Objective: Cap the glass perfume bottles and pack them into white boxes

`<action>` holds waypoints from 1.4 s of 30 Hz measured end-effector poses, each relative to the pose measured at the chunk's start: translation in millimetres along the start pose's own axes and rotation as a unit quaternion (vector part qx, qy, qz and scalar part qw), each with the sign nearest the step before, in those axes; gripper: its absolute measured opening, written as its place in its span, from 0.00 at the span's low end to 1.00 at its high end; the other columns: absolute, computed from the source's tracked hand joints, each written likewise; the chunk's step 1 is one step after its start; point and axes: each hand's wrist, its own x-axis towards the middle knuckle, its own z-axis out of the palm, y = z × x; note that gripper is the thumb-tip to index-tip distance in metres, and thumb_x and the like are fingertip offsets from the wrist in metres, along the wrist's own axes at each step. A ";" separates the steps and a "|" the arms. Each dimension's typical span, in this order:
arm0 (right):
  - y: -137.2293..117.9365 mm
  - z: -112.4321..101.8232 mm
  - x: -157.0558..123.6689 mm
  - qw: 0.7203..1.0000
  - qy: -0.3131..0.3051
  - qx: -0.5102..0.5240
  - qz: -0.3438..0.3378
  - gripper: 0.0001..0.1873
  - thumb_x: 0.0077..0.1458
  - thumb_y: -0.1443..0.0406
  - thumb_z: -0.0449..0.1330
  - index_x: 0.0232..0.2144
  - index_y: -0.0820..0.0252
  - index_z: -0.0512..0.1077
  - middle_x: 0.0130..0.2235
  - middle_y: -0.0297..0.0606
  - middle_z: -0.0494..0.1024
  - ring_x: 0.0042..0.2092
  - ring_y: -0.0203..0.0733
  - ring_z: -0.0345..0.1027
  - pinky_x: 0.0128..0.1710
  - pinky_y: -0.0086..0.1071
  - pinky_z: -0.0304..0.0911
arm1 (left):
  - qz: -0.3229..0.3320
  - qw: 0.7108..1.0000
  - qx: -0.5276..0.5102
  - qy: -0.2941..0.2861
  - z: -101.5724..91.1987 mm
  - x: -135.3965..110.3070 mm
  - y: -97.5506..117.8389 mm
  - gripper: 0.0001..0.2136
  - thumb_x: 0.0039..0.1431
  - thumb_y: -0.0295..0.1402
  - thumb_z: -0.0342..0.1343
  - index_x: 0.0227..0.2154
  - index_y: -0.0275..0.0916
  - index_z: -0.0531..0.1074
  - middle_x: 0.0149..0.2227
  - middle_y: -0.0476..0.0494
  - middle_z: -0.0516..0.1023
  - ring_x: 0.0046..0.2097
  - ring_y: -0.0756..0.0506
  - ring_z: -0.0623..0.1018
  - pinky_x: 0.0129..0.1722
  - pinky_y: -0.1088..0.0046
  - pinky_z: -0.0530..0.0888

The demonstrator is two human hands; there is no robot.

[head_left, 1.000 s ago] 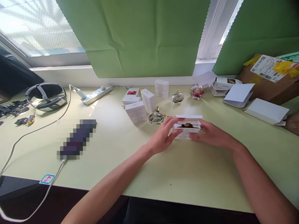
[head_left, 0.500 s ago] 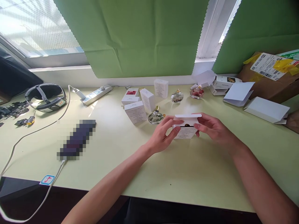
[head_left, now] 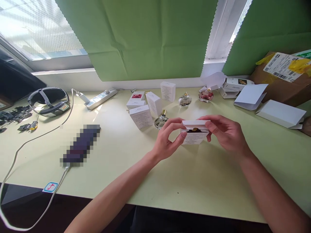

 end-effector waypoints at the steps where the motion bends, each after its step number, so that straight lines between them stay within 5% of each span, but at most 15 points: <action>1: 0.3 -0.4 0.0 1.000 -0.008 0.002 -0.003 0.08 0.60 0.59 0.63 0.41 0.48 0.80 0.41 0.35 0.79 0.30 0.35 0.68 0.25 0.30 0.67 | -0.013 0.999 -0.032 0.006 0.5 -0.3 0.1 0.07 0.66 0.30 0.55 0.45 0.41 0.68 0.50 0.40 0.72 0.53 0.46 0.75 0.53 0.60 0.76; 4: 1.8 -4.0 0.8 0.999 -0.045 0.006 -0.015 0.06 0.59 0.61 0.63 0.39 0.48 0.80 0.46 0.35 0.78 0.38 0.38 0.70 0.26 0.30 0.69 | -0.032 0.996 -0.086 0.014 1.6 -0.4 -0.8 0.13 0.64 0.29 0.57 0.49 0.43 0.62 0.50 0.42 0.72 0.53 0.46 0.75 0.51 0.60 0.77; 13: 4.5 -12.2 1.9 0.993 -0.099 -0.025 -0.053 0.11 0.58 0.65 0.64 0.41 0.43 0.81 0.50 0.34 0.76 0.45 0.41 0.71 0.32 0.33 0.73 | 0.052 0.997 0.056 0.007 -1.4 5.1 -1.2 0.10 0.65 0.25 0.55 0.46 0.43 0.75 0.45 0.43 0.73 0.49 0.47 0.76 0.50 0.64 0.76; 42: 7.4 -25.3 1.1 0.973 -0.138 -0.148 -0.107 0.13 0.61 0.64 0.61 0.45 0.39 0.78 0.56 0.31 0.74 0.44 0.41 0.74 0.35 0.35 0.73 | 0.084 0.992 0.085 -0.026 -3.7 3.3 -1.8 0.13 0.64 0.24 0.54 0.48 0.44 0.74 0.47 0.42 0.71 0.49 0.46 0.76 0.45 0.65 0.77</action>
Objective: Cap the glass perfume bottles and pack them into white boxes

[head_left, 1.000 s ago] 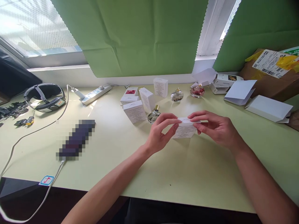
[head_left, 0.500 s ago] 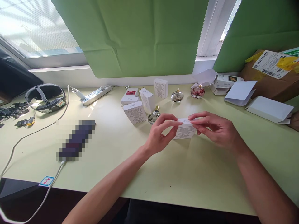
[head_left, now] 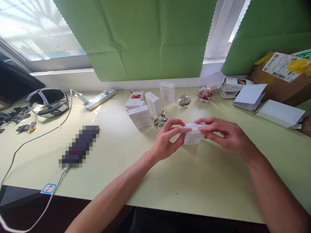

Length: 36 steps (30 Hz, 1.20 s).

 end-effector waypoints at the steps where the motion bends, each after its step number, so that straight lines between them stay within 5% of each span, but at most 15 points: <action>1: -0.3 -1.0 -0.5 1.000 -0.004 -0.005 0.003 0.12 0.61 0.63 0.61 0.45 0.39 0.78 0.56 0.32 0.74 0.44 0.42 0.74 0.35 0.35 0.73 | 0.002 1.000 -0.005 -0.003 0.3 -0.8 -0.8 0.13 0.64 0.25 0.55 0.49 0.45 0.74 0.47 0.42 0.70 0.49 0.46 0.76 0.43 0.66 0.78; 14: -9.7 15.4 3.1 0.999 0.044 0.008 0.006 0.06 0.61 0.64 0.61 0.39 0.45 0.77 0.51 0.33 0.77 0.48 0.45 0.72 0.39 0.39 0.70 | -0.030 0.999 -0.008 0.020 0.8 2.4 5.7 0.09 0.64 0.25 0.55 0.44 0.43 0.74 0.44 0.44 0.71 0.47 0.47 0.76 0.47 0.64 0.76; 22: -13.6 16.2 3.3 0.997 0.052 0.038 0.052 0.04 0.62 0.61 0.60 0.39 0.48 0.75 0.52 0.34 0.77 0.43 0.42 0.73 0.37 0.36 0.72 | -0.014 0.999 -0.029 -0.021 -2.6 0.6 4.5 0.14 0.67 0.24 0.48 0.49 0.44 0.73 0.47 0.40 0.69 0.50 0.45 0.74 0.42 0.66 0.76; 31: -14.9 12.9 0.6 0.999 0.035 -0.027 0.001 0.08 0.62 0.64 0.59 0.41 0.45 0.76 0.53 0.34 0.76 0.49 0.47 0.72 0.40 0.41 0.72 | -0.009 0.997 -0.047 -0.056 -7.1 -0.5 0.5 0.18 0.67 0.23 0.46 0.52 0.48 0.72 0.49 0.40 0.66 0.47 0.47 0.74 0.44 0.65 0.76; 36: -12.7 12.7 1.2 0.999 0.033 -0.016 -0.009 0.08 0.58 0.64 0.64 0.41 0.44 0.77 0.53 0.33 0.76 0.44 0.45 0.74 0.40 0.42 0.71 | -0.003 0.998 -0.035 -0.059 -7.0 -1.0 -0.2 0.16 0.67 0.24 0.46 0.51 0.47 0.72 0.49 0.40 0.66 0.48 0.46 0.74 0.44 0.65 0.77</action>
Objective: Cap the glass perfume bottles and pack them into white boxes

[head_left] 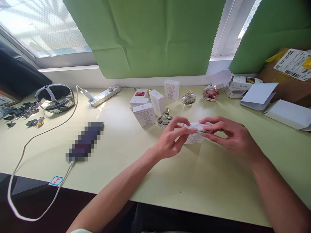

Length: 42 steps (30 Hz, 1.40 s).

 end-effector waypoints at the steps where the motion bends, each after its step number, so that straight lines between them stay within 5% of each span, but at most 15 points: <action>1: 0.8 0.2 0.2 1.000 0.004 -0.002 -0.005 0.08 0.58 0.64 0.64 0.41 0.44 0.77 0.52 0.33 0.76 0.42 0.44 0.74 0.40 0.42 0.71 | 0.001 1.000 0.001 0.001 0.0 0.0 -0.1 0.16 0.67 0.24 0.46 0.50 0.46 0.73 0.49 0.40 0.66 0.48 0.46 0.74 0.45 0.65 0.76; 22: 10.9 -1.4 1.9 0.998 0.009 -0.025 -0.056 0.11 0.58 0.69 0.64 0.39 0.45 0.80 0.52 0.31 0.77 0.44 0.39 0.74 0.40 0.35 0.70 | 0.041 0.998 0.055 -0.006 2.7 -1.7 -4.6 0.18 0.64 0.19 0.45 0.49 0.43 0.72 0.51 0.38 0.66 0.53 0.45 0.72 0.50 0.61 0.76; 31: 17.5 -5.9 2.9 0.997 0.021 -0.021 -0.067 0.22 0.58 0.70 0.64 0.51 0.37 0.77 0.57 0.32 0.73 0.53 0.45 0.70 0.43 0.36 0.70 | 0.051 0.992 0.115 -0.004 6.4 -6.9 -6.9 0.21 0.63 0.23 0.53 0.58 0.46 0.67 0.55 0.38 0.64 0.58 0.43 0.71 0.53 0.61 0.76; 37: 21.4 -0.2 2.6 0.999 0.007 -0.013 -0.042 0.19 0.60 0.68 0.62 0.49 0.37 0.78 0.56 0.32 0.72 0.36 0.35 0.72 0.35 0.35 0.69 | 0.041 0.994 0.104 -0.017 3.7 -6.7 -7.1 0.21 0.64 0.21 0.52 0.57 0.45 0.68 0.56 0.38 0.64 0.59 0.43 0.70 0.54 0.62 0.76; 42: 27.0 1.2 2.4 0.999 -0.001 0.000 -0.036 0.17 0.60 0.67 0.62 0.47 0.38 0.79 0.56 0.33 0.73 0.36 0.35 0.70 0.36 0.35 0.69 | 0.029 0.996 0.083 -0.022 4.1 -5.1 -5.8 0.20 0.64 0.21 0.52 0.56 0.44 0.69 0.55 0.37 0.64 0.60 0.43 0.69 0.54 0.62 0.76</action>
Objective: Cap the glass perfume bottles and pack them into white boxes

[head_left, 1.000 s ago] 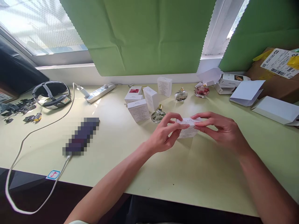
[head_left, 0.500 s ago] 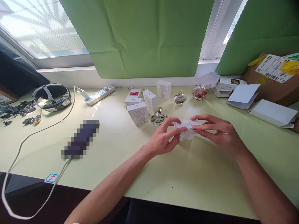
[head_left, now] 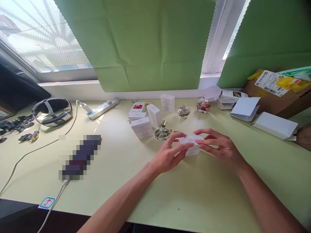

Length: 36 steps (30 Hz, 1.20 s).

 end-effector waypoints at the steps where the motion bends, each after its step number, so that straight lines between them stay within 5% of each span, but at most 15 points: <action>1: 0.0 -0.3 -0.1 1.000 -0.003 0.003 -0.001 0.17 0.60 0.67 0.62 0.46 0.38 0.79 0.56 0.33 0.72 0.37 0.36 0.70 0.37 0.35 0.69 | -0.002 1.000 -0.002 0.000 -0.2 0.0 0.2 0.19 0.64 0.21 0.52 0.56 0.44 0.69 0.55 0.37 0.64 0.60 0.43 0.69 0.54 0.62 0.76; 8: -3.2 -2.0 -0.2 0.995 0.040 0.068 0.066 0.16 0.62 0.60 0.61 0.51 0.39 0.76 0.59 0.34 0.70 0.52 0.45 0.68 0.47 0.37 0.67 | 0.005 0.998 0.052 0.022 -2.1 -2.8 1.4 0.22 0.63 0.23 0.53 0.58 0.46 0.67 0.56 0.37 0.65 0.55 0.44 0.73 0.54 0.60 0.76; 12: -6.4 5.6 5.1 0.976 0.051 0.129 0.169 0.20 0.65 0.51 0.53 0.54 0.46 0.72 0.53 0.40 0.75 0.42 0.41 0.70 0.38 0.34 0.67 | -0.009 0.998 0.045 0.052 -0.2 -3.0 2.0 0.24 0.63 0.24 0.55 0.61 0.45 0.64 0.56 0.37 0.66 0.55 0.44 0.73 0.54 0.60 0.76; 17: -13.9 18.6 9.6 0.953 0.020 0.186 0.237 0.20 0.63 0.50 0.55 0.53 0.49 0.70 0.57 0.41 0.73 0.42 0.41 0.69 0.29 0.30 0.63 | -0.013 0.999 0.037 0.038 0.9 -2.6 1.6 0.23 0.64 0.25 0.54 0.61 0.47 0.65 0.58 0.37 0.64 0.58 0.42 0.71 0.55 0.59 0.75; 25: -14.0 13.4 8.5 0.928 -0.027 0.279 0.244 0.20 0.65 0.51 0.52 0.53 0.52 0.71 0.50 0.42 0.74 0.39 0.40 0.66 0.27 0.31 0.66 | -0.010 1.000 0.027 0.006 -0.1 -2.5 0.5 0.21 0.67 0.23 0.49 0.60 0.48 0.65 0.59 0.37 0.64 0.60 0.43 0.69 0.57 0.61 0.73; 31: -6.0 -3.1 5.5 0.961 0.062 0.188 0.190 0.09 0.58 0.56 0.64 0.37 0.54 0.74 0.44 0.36 0.72 0.33 0.33 0.63 0.27 0.27 0.62 | -0.027 0.999 0.002 0.027 2.6 -0.9 0.2 0.20 0.68 0.25 0.50 0.61 0.44 0.63 0.57 0.35 0.66 0.59 0.44 0.70 0.56 0.62 0.74; 36: -11.2 -11.3 1.6 0.961 0.080 0.143 0.222 0.14 0.49 0.56 0.70 0.36 0.55 0.76 0.35 0.35 0.74 0.27 0.31 0.60 0.22 0.27 0.59 | -0.040 0.999 0.001 0.015 2.3 -1.6 0.6 0.20 0.68 0.26 0.48 0.61 0.44 0.63 0.57 0.35 0.67 0.58 0.44 0.71 0.56 0.60 0.74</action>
